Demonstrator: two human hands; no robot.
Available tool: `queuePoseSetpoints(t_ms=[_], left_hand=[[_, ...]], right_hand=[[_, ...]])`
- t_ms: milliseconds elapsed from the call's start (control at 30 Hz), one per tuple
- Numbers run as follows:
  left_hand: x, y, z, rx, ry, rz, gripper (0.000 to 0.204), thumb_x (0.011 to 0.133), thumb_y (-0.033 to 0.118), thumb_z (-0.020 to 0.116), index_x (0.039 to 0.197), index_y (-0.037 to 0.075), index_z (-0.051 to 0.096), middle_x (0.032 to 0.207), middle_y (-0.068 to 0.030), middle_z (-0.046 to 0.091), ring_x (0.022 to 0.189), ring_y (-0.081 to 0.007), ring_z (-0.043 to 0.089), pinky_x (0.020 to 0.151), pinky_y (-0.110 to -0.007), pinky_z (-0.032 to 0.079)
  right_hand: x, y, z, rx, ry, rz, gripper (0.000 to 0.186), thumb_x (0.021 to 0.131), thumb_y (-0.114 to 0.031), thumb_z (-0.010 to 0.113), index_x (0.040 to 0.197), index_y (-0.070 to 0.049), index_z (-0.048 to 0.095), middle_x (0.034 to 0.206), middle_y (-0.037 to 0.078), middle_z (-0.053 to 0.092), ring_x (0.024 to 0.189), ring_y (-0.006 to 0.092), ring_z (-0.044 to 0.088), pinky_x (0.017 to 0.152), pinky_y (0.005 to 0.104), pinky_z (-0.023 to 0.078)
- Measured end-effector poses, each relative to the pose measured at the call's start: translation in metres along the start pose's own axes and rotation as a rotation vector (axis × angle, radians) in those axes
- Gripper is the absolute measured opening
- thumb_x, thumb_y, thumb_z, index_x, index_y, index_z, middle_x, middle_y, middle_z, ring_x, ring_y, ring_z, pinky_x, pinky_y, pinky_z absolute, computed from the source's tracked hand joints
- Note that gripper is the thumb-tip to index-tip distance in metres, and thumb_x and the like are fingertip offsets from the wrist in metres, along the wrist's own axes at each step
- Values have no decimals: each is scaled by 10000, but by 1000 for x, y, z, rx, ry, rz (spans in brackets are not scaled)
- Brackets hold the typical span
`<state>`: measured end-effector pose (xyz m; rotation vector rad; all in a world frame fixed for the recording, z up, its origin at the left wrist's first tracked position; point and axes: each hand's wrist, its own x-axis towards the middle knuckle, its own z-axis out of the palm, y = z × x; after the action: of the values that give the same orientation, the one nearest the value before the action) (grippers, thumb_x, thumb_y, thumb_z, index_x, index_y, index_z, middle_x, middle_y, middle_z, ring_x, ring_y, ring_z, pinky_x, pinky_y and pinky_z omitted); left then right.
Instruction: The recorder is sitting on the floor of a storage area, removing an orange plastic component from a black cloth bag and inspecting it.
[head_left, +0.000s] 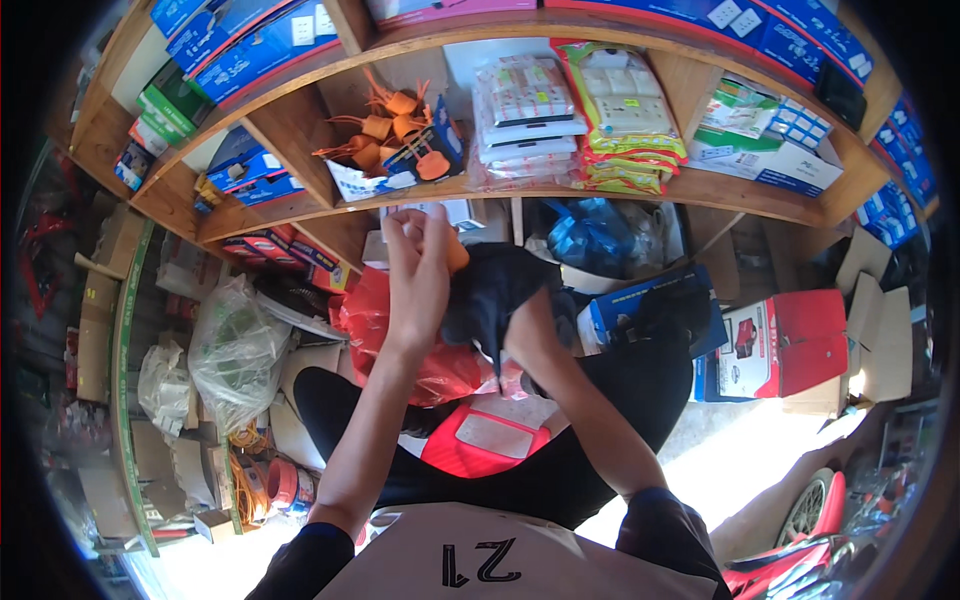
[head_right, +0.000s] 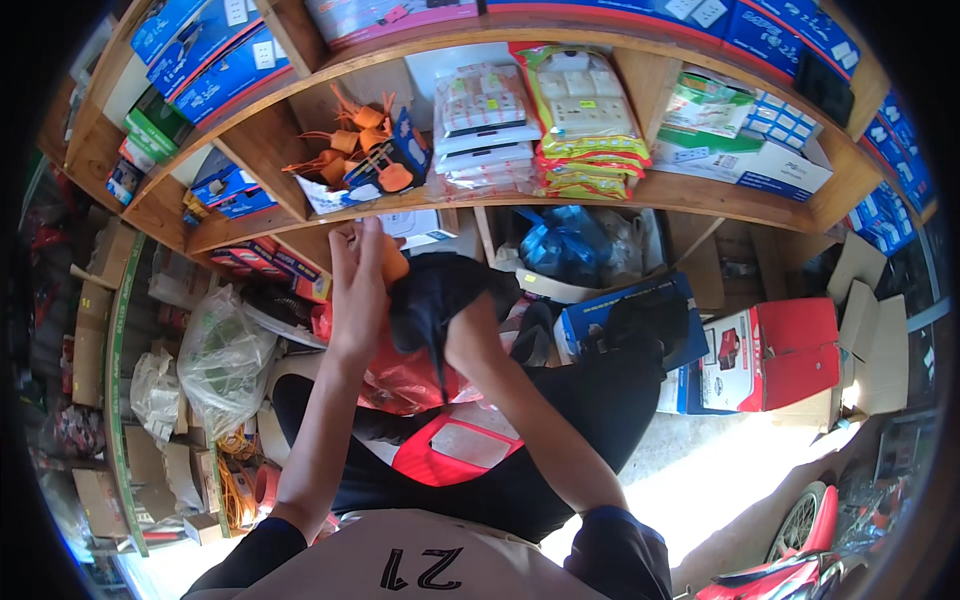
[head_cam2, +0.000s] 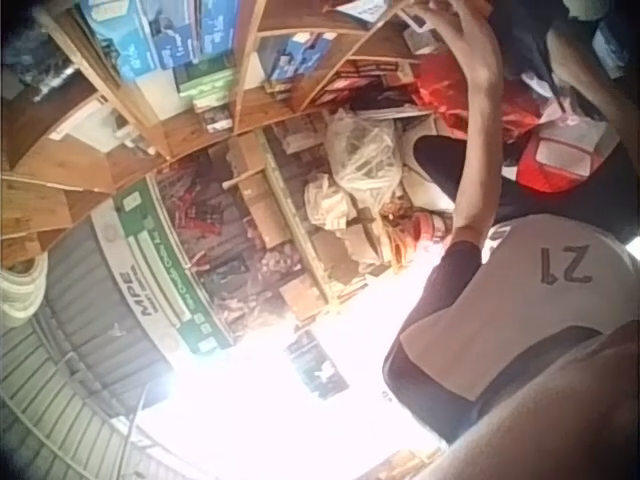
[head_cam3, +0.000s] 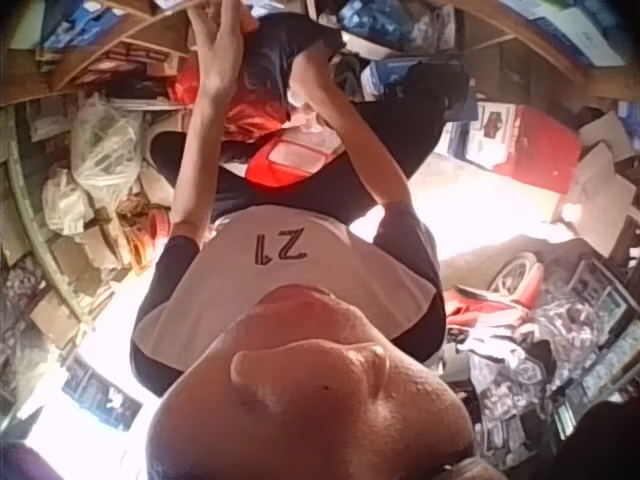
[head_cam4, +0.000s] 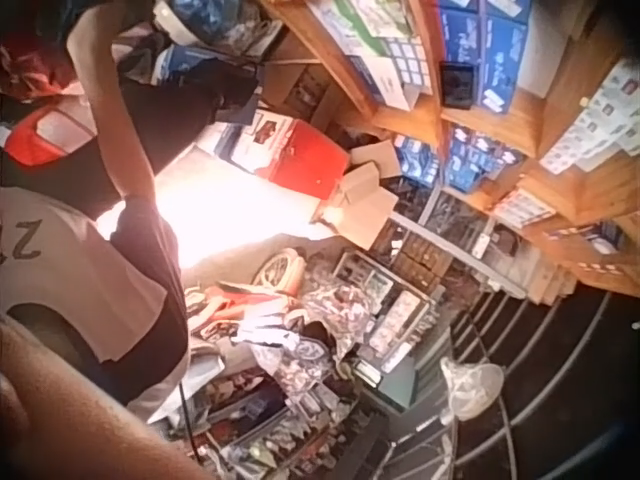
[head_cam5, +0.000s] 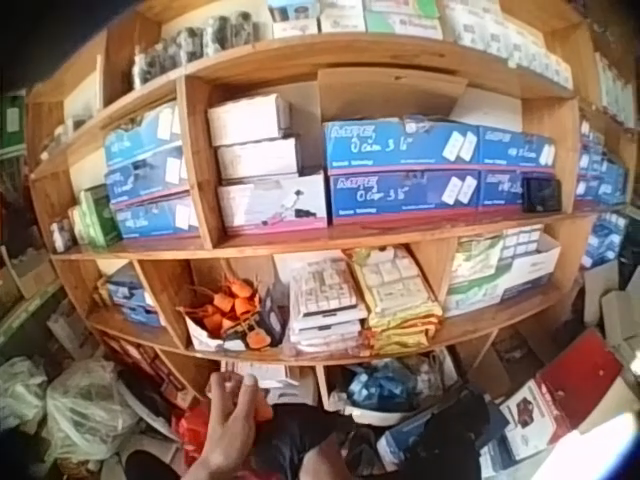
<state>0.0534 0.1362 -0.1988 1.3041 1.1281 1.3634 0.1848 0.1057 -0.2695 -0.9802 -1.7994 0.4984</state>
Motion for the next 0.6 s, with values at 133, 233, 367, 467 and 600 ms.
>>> queuePoseSetpoints(t_ms=[133, 233, 367, 467, 600], left_hand=[[-10, -5, 14, 65, -94, 60, 372, 1025, 263, 639, 1193, 33, 399, 1086, -119, 548, 786, -111, 509, 681, -264, 446], [-13, 0, 14, 33, -9, 53, 406, 1026, 242, 629, 1251, 28, 368, 1114, -162, 596, 848, -133, 551, 739, -279, 472], [-15, 3, 13, 15, 9, -5, 414, 1065, 265, 561, 1356, 12, 411, 1116, -169, 663, 1122, -204, 617, 990, -326, 458], [-14, 4, 12, 104, -86, 92, 407, 1065, 269, 560, 1365, 3, 484, 1166, -155, 668, 1114, -188, 614, 979, -320, 460], [-12, 5, 6, 142, -289, 92, 390, 1069, 251, 547, 1377, 12, 523, 1223, -135, 661, 1151, -186, 602, 1019, -322, 440]], right_hand=[[-17, 2, 27, 432, 247, 396, 158, 960, -141, 613, 1065, -22, 608, 1012, 131, 640, 957, 312, 630, 814, 403, 502], [-17, 2, 36, 533, 325, 363, 108, 984, -128, 574, 1023, -34, 608, 961, 118, 628, 866, 277, 611, 754, 378, 487], [-14, 4, 35, 1443, 421, 496, 177, 1001, -161, 622, 1132, -45, 594, 1016, 28, 632, 890, 107, 626, 753, 264, 528], [-19, 5, 38, 1539, 410, 577, 205, 1007, -136, 611, 1187, -43, 581, 1040, 41, 635, 933, 122, 634, 777, 274, 536], [-28, 14, 37, 823, 323, 438, 256, 1027, -132, 577, 1267, -46, 551, 1059, 56, 639, 951, 141, 641, 798, 290, 555]])
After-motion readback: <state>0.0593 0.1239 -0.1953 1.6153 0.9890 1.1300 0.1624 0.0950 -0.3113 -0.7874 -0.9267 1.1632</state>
